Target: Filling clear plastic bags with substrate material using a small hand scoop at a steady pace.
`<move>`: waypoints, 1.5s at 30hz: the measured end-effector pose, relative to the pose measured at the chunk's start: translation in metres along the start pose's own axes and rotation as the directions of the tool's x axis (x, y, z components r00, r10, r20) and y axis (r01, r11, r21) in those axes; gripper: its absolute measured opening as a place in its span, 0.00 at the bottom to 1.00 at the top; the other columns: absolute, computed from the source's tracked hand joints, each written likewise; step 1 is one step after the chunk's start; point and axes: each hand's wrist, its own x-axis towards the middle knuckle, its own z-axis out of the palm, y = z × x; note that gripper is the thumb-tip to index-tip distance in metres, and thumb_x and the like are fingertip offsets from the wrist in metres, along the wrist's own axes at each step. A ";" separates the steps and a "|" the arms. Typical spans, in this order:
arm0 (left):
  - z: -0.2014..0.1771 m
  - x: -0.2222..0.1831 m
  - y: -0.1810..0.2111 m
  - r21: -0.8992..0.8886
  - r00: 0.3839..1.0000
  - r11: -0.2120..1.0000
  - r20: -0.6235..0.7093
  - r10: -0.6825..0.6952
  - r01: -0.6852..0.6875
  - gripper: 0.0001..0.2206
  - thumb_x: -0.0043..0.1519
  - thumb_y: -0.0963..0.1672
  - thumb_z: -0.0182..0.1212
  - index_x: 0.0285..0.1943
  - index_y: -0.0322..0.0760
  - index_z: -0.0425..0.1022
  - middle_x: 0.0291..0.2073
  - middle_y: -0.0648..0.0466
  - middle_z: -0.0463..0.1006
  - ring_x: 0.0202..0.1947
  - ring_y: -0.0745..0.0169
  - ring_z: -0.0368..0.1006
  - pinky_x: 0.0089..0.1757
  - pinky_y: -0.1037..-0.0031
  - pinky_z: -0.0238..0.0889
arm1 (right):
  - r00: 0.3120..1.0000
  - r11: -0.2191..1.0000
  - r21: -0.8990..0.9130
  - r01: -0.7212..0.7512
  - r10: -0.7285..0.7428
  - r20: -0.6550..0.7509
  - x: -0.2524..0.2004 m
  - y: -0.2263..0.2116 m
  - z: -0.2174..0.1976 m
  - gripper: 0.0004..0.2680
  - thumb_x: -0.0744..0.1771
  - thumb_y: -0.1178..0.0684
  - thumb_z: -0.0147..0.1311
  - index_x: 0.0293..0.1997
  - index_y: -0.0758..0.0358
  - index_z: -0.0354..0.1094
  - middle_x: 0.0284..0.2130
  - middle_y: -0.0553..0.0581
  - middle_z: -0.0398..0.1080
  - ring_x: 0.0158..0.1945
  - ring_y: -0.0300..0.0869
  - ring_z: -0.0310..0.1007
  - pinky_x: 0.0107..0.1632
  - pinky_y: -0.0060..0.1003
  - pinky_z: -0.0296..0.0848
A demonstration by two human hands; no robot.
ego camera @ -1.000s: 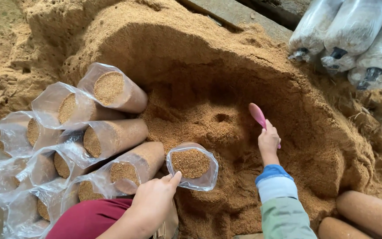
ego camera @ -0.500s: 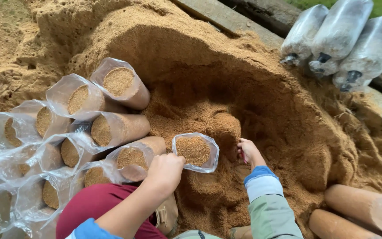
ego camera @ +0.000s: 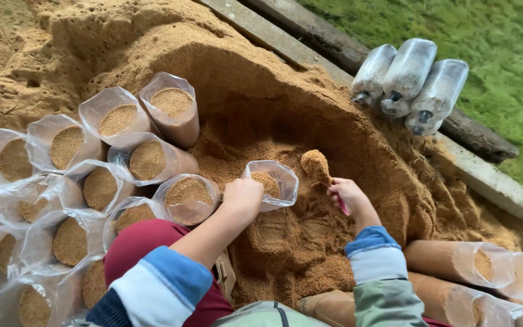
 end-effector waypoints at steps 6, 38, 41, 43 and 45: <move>0.017 0.026 0.007 -0.187 0.992 0.975 0.065 -0.109 0.119 0.08 0.57 0.37 0.56 0.32 0.33 0.83 0.29 0.46 0.81 0.36 0.38 0.81 0.38 0.43 0.74 | 0.997 0.994 -0.085 0.066 -0.063 0.034 -0.058 -0.048 -0.009 0.16 0.67 0.62 0.45 0.63 0.69 0.66 0.26 0.54 0.65 0.21 0.31 0.57 0.20 0.25 0.55; -0.032 -0.025 0.007 0.001 0.997 0.999 0.064 0.033 -0.033 0.06 0.58 0.37 0.55 0.35 0.35 0.78 0.25 0.45 0.81 0.27 0.41 0.81 0.29 0.49 0.74 | 0.829 0.848 -0.507 -0.155 -0.167 -0.533 0.193 0.230 -0.038 0.09 0.63 0.54 0.53 0.44 0.52 0.78 0.39 0.57 0.79 0.50 0.53 0.79 0.53 0.47 0.77; -0.022 -0.023 0.012 0.040 0.999 0.999 0.006 0.036 -0.036 0.06 0.56 0.36 0.56 0.34 0.37 0.77 0.23 0.46 0.80 0.25 0.43 0.81 0.28 0.50 0.74 | 0.896 0.900 -0.427 -0.083 -0.120 -0.427 0.183 0.246 0.048 0.07 0.65 0.46 0.61 0.45 0.44 0.78 0.41 0.52 0.79 0.51 0.52 0.78 0.55 0.43 0.74; -0.025 -0.019 0.013 0.050 0.999 0.998 0.020 0.030 -0.031 0.06 0.57 0.36 0.56 0.34 0.38 0.76 0.23 0.48 0.80 0.25 0.44 0.81 0.28 0.52 0.74 | 0.946 0.971 -0.219 -0.098 0.022 -0.324 0.204 0.261 0.073 0.14 0.65 0.54 0.58 0.57 0.51 0.71 0.49 0.63 0.74 0.46 0.52 0.79 0.50 0.44 0.78; -0.026 -0.019 0.013 0.056 0.999 0.998 0.040 0.028 -0.030 0.06 0.57 0.37 0.55 0.34 0.39 0.75 0.23 0.49 0.80 0.25 0.45 0.81 0.27 0.53 0.74 | 0.971 0.989 -0.004 -0.150 0.147 -0.188 0.190 0.251 0.086 0.21 0.66 0.62 0.55 0.69 0.58 0.63 0.57 0.74 0.69 0.41 0.52 0.80 0.44 0.45 0.81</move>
